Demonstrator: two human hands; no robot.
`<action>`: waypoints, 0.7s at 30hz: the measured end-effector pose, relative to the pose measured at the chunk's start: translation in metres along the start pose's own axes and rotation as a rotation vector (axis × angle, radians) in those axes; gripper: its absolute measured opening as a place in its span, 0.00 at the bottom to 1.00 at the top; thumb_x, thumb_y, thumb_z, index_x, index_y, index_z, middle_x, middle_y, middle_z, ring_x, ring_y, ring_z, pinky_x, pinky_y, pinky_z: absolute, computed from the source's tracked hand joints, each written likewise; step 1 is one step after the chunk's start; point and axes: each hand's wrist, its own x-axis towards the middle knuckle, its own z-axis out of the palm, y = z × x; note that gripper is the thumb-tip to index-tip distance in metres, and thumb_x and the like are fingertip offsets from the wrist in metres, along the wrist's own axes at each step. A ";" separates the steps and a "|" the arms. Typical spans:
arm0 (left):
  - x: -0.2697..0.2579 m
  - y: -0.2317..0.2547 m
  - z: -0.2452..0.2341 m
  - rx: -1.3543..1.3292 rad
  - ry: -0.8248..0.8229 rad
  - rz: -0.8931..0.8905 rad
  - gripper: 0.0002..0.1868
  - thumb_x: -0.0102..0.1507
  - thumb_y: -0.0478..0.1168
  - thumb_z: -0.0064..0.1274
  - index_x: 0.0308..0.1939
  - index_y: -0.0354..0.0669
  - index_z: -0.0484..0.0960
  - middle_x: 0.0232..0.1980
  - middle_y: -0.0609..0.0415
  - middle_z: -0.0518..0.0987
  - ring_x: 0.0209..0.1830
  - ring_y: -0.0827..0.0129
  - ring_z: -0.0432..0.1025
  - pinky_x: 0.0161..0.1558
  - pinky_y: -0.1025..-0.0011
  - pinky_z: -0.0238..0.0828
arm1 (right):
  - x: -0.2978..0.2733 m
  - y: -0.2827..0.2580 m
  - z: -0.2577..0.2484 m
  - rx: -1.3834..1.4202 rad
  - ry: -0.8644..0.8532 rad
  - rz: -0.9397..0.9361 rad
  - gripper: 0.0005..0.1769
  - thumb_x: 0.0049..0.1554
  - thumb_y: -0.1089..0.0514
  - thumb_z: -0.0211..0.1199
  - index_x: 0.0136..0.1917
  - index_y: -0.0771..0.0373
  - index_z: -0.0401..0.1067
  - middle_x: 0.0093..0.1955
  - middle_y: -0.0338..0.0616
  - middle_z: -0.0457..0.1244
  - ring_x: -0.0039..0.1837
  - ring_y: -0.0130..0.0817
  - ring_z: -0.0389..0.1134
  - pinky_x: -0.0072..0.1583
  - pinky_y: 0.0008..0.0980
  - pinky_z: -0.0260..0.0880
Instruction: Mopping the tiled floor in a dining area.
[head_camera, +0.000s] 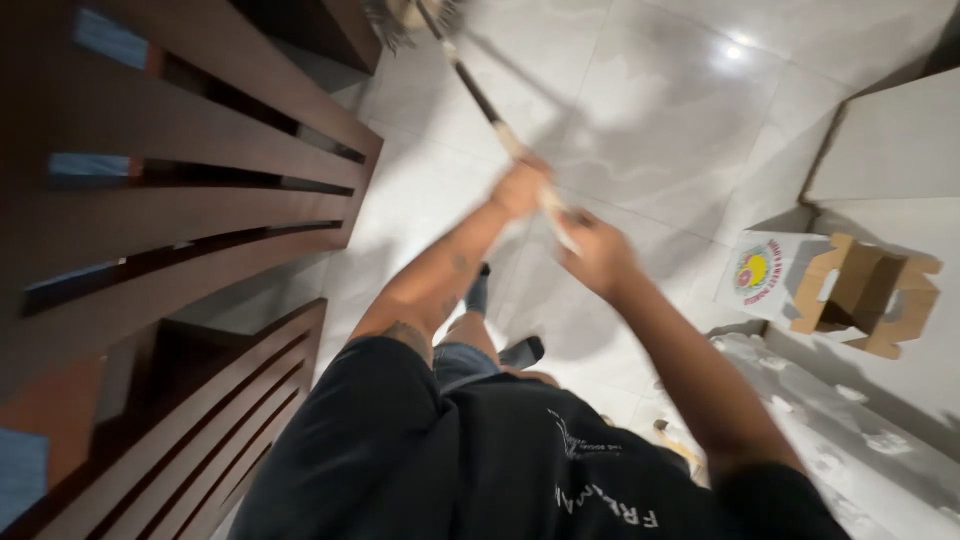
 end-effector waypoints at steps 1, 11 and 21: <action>-0.023 0.030 0.009 0.003 -0.003 -0.001 0.09 0.65 0.38 0.49 0.44 0.38 0.82 0.51 0.36 0.81 0.56 0.46 0.77 0.59 0.54 0.73 | -0.030 -0.012 -0.026 0.005 0.001 0.000 0.31 0.53 0.57 0.65 0.71 0.51 0.69 0.60 0.54 0.66 0.52 0.56 0.71 0.54 0.48 0.74; -0.114 0.119 -0.084 -0.120 0.235 0.364 0.14 0.51 0.43 0.64 0.39 0.47 0.80 0.41 0.48 0.81 0.47 0.49 0.76 0.49 0.52 0.72 | -0.066 -0.085 -0.134 -0.232 -0.259 0.049 0.26 0.48 0.54 0.68 0.61 0.51 0.76 0.64 0.47 0.68 0.42 0.48 0.75 0.47 0.43 0.77; -0.136 0.137 -0.027 -0.027 0.197 0.304 0.10 0.49 0.47 0.62 0.27 0.48 0.83 0.35 0.48 0.82 0.43 0.49 0.77 0.47 0.54 0.74 | -0.145 -0.047 -0.097 -0.212 -0.158 -0.139 0.28 0.46 0.58 0.69 0.62 0.55 0.76 0.63 0.54 0.68 0.44 0.50 0.74 0.48 0.45 0.75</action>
